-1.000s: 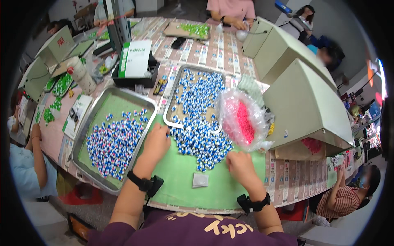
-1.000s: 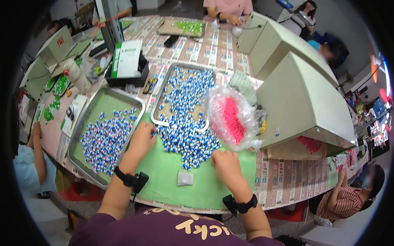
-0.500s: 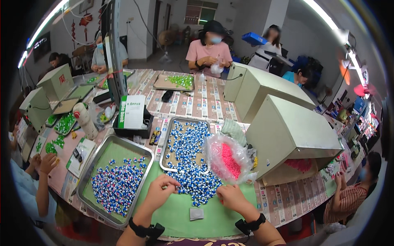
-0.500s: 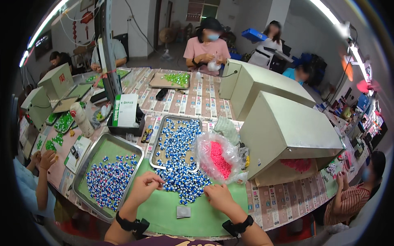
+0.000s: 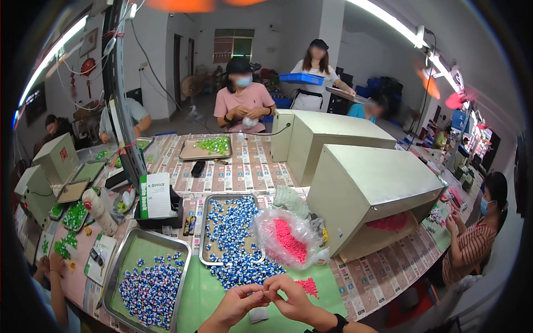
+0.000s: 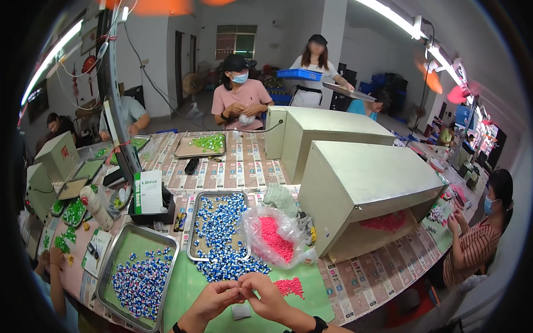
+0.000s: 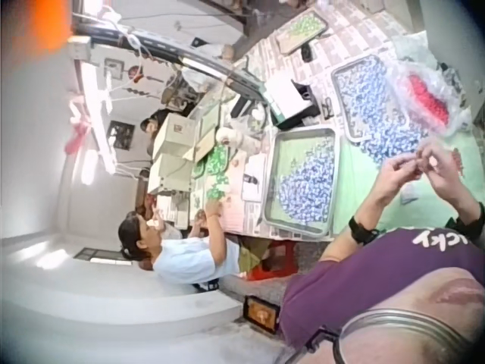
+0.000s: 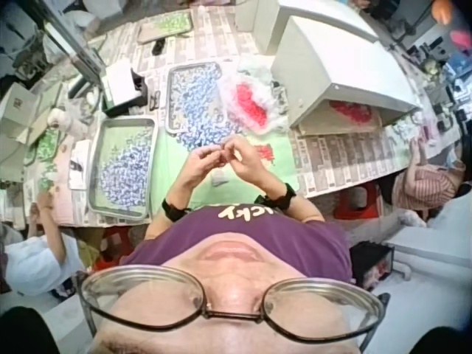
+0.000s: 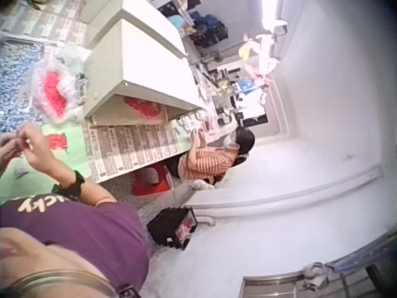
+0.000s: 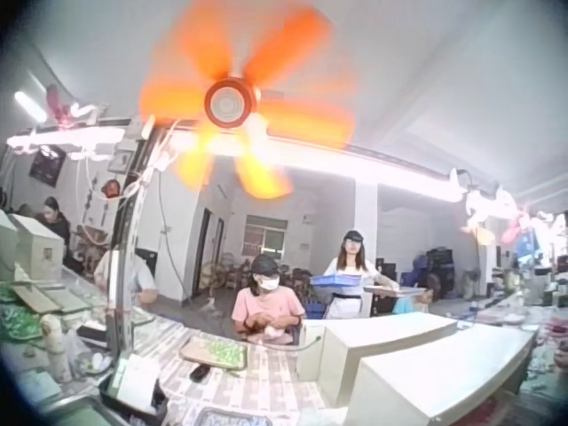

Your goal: The person assembles small blue and white capsule-shaped candies by inserting pink pieces into them by hand. They pick up a capsule from a tray, insert a pink piece, and place the assembled candy back on the table. The process is repeated continuously throughout the clip.

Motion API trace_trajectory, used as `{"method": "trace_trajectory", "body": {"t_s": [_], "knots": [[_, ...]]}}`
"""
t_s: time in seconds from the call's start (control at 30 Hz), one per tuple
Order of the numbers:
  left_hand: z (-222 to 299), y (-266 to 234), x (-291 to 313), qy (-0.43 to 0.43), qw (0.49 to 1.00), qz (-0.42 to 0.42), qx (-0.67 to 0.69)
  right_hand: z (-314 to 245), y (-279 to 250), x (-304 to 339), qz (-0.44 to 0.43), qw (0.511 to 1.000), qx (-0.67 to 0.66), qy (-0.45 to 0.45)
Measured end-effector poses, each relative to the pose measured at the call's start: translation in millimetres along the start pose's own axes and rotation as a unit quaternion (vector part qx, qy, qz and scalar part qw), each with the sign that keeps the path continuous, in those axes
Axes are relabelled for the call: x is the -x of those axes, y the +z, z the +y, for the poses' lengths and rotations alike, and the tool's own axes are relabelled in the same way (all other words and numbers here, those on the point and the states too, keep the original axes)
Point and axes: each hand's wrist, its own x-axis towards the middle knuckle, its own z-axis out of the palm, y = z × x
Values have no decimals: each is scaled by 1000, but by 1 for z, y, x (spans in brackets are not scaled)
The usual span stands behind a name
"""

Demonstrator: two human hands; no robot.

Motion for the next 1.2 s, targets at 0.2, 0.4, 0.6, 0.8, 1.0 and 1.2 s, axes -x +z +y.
{"method": "trace_trajectory", "body": {"t_s": [0.2,0.4,0.6,0.8,1.0,1.2], "knots": [[10,3,5,34,990,66,-117,-4,-6,-4,-39,994,73,-71],[10,5,7,102,978,68,-170,-3,-3,-6,-50,978,128,-158],[5,-2,4,95,986,78,-116,2,1,-4,-51,989,77,-112],[11,-7,5,79,989,53,-112,-1,-5,-15,-118,989,34,-83],[17,-9,5,51,986,37,-155,1,-9,-19,-172,984,-1,-44],[29,6,14,-35,967,20,-250,-8,-14,-18,-221,965,87,-111]]}}
